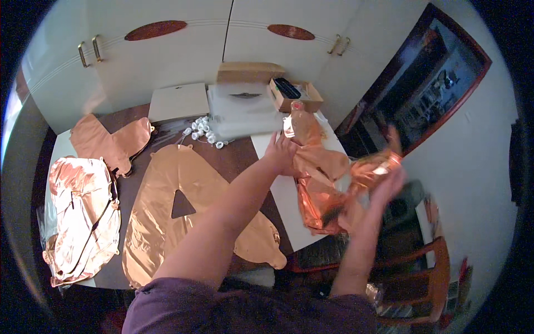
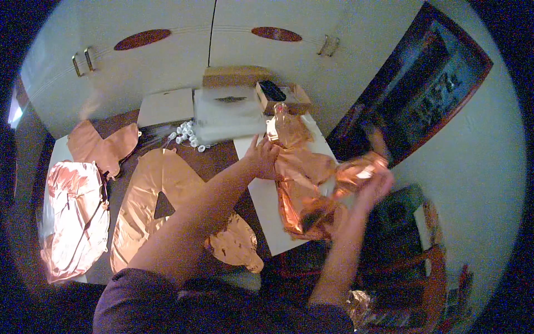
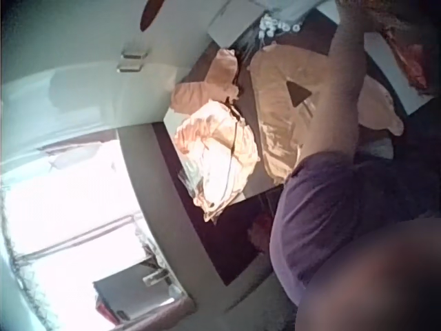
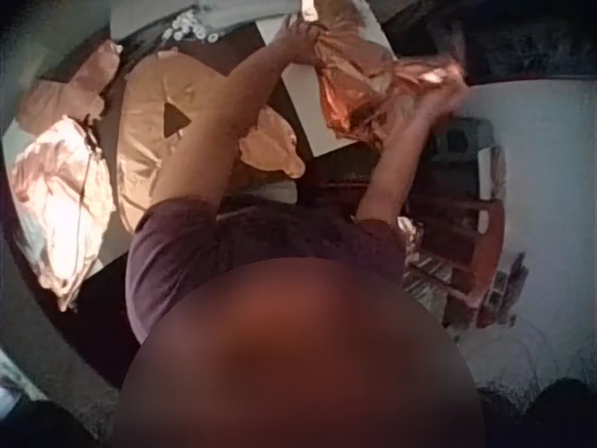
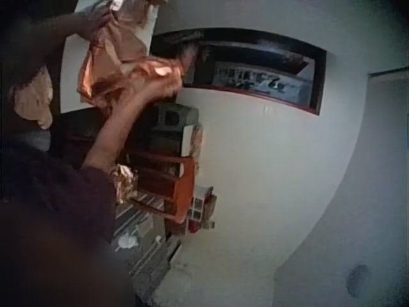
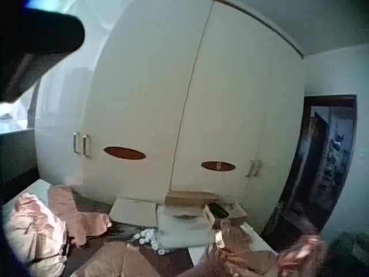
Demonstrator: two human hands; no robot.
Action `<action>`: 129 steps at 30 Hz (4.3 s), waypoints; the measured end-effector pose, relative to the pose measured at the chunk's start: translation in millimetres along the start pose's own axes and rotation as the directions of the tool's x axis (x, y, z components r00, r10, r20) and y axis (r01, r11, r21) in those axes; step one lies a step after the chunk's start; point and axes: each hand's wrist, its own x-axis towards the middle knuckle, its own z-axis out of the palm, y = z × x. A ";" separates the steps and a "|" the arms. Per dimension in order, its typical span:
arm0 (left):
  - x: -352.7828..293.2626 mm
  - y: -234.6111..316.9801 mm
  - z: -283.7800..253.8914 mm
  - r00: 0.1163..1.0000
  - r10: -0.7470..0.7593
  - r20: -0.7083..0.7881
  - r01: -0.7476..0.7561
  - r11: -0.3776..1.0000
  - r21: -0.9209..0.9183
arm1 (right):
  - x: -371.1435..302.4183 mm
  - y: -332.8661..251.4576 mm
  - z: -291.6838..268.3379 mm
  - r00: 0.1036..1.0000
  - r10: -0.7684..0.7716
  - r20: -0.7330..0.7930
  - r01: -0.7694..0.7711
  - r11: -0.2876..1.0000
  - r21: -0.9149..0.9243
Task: Folding foil balloons and placing them into plastic packaging bags with backing cards.
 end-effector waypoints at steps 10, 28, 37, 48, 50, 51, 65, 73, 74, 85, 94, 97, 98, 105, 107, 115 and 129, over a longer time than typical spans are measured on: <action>0.0 5.1 4.6 0.999 0.003 -0.033 -0.005 0.999 -0.043 | 139.3 -61.5 -252.8 0.962 -0.183 -0.203 0.127 0.957 -0.260; -440.4 -131.6 -5.4 0.930 -0.198 -0.311 0.125 0.962 -0.241 | -290.1 -255.8 239.8 0.588 -0.350 0.729 0.190 0.936 0.296; -463.0 -124.5 6.2 0.913 -0.226 -0.340 0.163 0.965 -0.204 | -346.7 -236.8 252.8 0.287 -0.274 0.918 0.363 0.918 0.160; -389.0 -241.6 -25.8 0.741 -0.122 -0.660 0.096 0.992 -0.076 | -304.5 -209.3 212.4 0.023 -0.486 0.874 0.479 0.773 0.417; -370.8 -269.9 -18.8 0.816 -0.127 -0.563 0.099 0.992 -0.080 | -301.1 -209.9 218.5 0.013 -0.492 0.871 0.478 0.768 0.427; -365.4 -283.0 -10.5 0.879 -0.139 -0.457 0.110 0.990 -0.090 | -301.5 -212.8 223.3 0.018 -0.499 0.867 0.456 0.776 0.437; -348.6 -321.6 -48.4 0.777 -0.630 0.015 0.414 0.491 -0.767 | -351.2 -274.2 344.1 -0.011 -0.694 0.720 0.117 0.714 0.690; -350.5 -339.7 -31.8 0.773 -0.635 0.000 0.289 0.351 -0.891 | -374.2 -266.2 352.4 -0.145 -0.809 0.570 0.393 0.481 0.783; -347.8 -335.9 -30.7 0.767 -0.634 -0.098 0.249 0.435 -0.865 | -375.9 -262.5 356.1 -0.145 -0.806 0.573 0.395 0.484 0.781; -362.4 -336.0 -27.5 0.802 -0.547 -0.241 0.255 0.678 -0.689 | -357.0 -288.0 395.2 -0.314 -0.266 0.911 0.039 0.956 0.292; -352.5 -353.2 1.2 0.771 -0.417 -0.480 0.275 0.899 -0.340 | -384.3 -316.4 373.6 0.238 -0.689 0.684 0.305 0.722 0.621; -338.7 -358.0 -1.5 0.704 -0.594 -0.388 0.464 0.799 -0.382 | -393.7 -296.6 371.0 0.131 -0.786 0.604 0.527 0.571 0.629; -334.9 -356.6 -9.3 0.694 -0.614 -0.376 0.458 0.779 -0.428 | -391.6 -291.6 370.3 0.029 -0.689 0.724 0.531 0.625 0.573; -341.7 -361.6 -106.9 0.369 -0.661 -0.653 0.766 0.615 -0.190 | -374.4 -276.4 374.3 -0.050 -0.210 0.976 0.495 0.844 0.207; -396.0 -449.1 -130.1 -0.080 -0.794 -0.603 0.579 0.456 -0.676 | -386.9 -310.0 370.7 -0.117 -0.225 0.967 0.446 0.858 0.254; -371.9 -365.6 -248.3 0.448 -0.107 -0.888 0.417 0.903 0.102 | -362.2 -266.4 393.3 0.056 -0.221 0.974 0.038 0.975 0.219; -385.7 -101.0 -72.3 0.685 0.152 -0.712 -0.182 0.983 0.035 | -220.5 -272.9 125.6 -0.020 -0.709 0.705 0.578 0.567 0.587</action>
